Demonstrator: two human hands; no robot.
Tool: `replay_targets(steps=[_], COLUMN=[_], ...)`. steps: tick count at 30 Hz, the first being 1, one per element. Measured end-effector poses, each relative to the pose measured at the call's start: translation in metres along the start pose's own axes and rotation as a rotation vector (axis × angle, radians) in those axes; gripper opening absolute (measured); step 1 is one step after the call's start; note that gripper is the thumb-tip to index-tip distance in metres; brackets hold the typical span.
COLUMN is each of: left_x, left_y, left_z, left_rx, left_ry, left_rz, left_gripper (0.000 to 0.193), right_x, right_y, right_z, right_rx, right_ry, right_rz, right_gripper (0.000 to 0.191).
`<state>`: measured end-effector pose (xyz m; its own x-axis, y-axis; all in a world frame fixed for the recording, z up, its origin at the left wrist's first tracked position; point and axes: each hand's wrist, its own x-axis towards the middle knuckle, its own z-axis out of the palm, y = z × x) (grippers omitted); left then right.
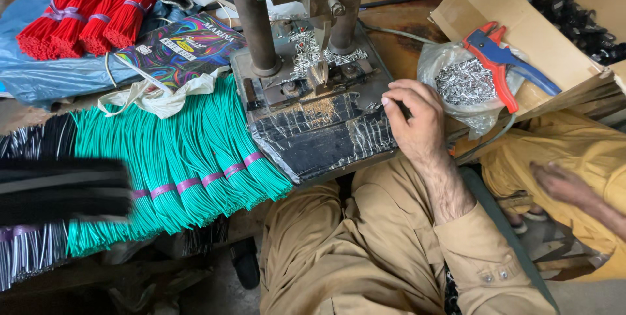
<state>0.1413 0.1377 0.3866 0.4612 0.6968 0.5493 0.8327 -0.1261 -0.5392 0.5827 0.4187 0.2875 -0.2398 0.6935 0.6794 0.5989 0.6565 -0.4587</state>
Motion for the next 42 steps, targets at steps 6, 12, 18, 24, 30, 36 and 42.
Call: replay_targets(steps=[6, 12, 18, 24, 30, 36, 42], left_x=[0.095, 0.175, 0.146, -0.002, -0.171, -0.207, -0.174], left_y=[0.043, 0.151, 0.212, 0.277, 0.355, 0.411, 0.417], left_z=[-0.011, 0.007, 0.024, 0.113, 0.193, 0.200, 0.202], left_rx=[0.099, -0.204, -0.576, -0.771, -0.875, -1.170, -1.324], left_ry=[0.298, 0.269, 0.324, -0.133, -0.606, -0.981, -1.180], left_rz=[0.722, 0.744, 0.387, -0.304, -1.262, -1.576, -1.683], left_gripper=[0.046, 0.038, 0.044, 0.051, 0.044, 0.040, 0.037], right_x=[-0.038, -0.098, -0.139, -0.162, -0.186, -0.206, -0.215], right_y=[-0.069, -0.107, -0.048, 0.026, 0.058, 0.088, 0.119], right_z=[-0.021, -0.020, -0.028, -0.071, -0.082, -0.112, -0.132], right_rx=[0.783, 1.027, 1.306, 1.341, 1.514, 1.622, 1.840], right_ry=[-0.439, -0.718, -0.796, -0.756, -0.628, -0.625, -0.793], right_rz=[-0.122, -0.044, 0.393, 0.483, 0.719, 0.736, 0.743], right_gripper=[0.033, 0.068, 0.031, 0.026, 0.040, 0.044, 0.047])
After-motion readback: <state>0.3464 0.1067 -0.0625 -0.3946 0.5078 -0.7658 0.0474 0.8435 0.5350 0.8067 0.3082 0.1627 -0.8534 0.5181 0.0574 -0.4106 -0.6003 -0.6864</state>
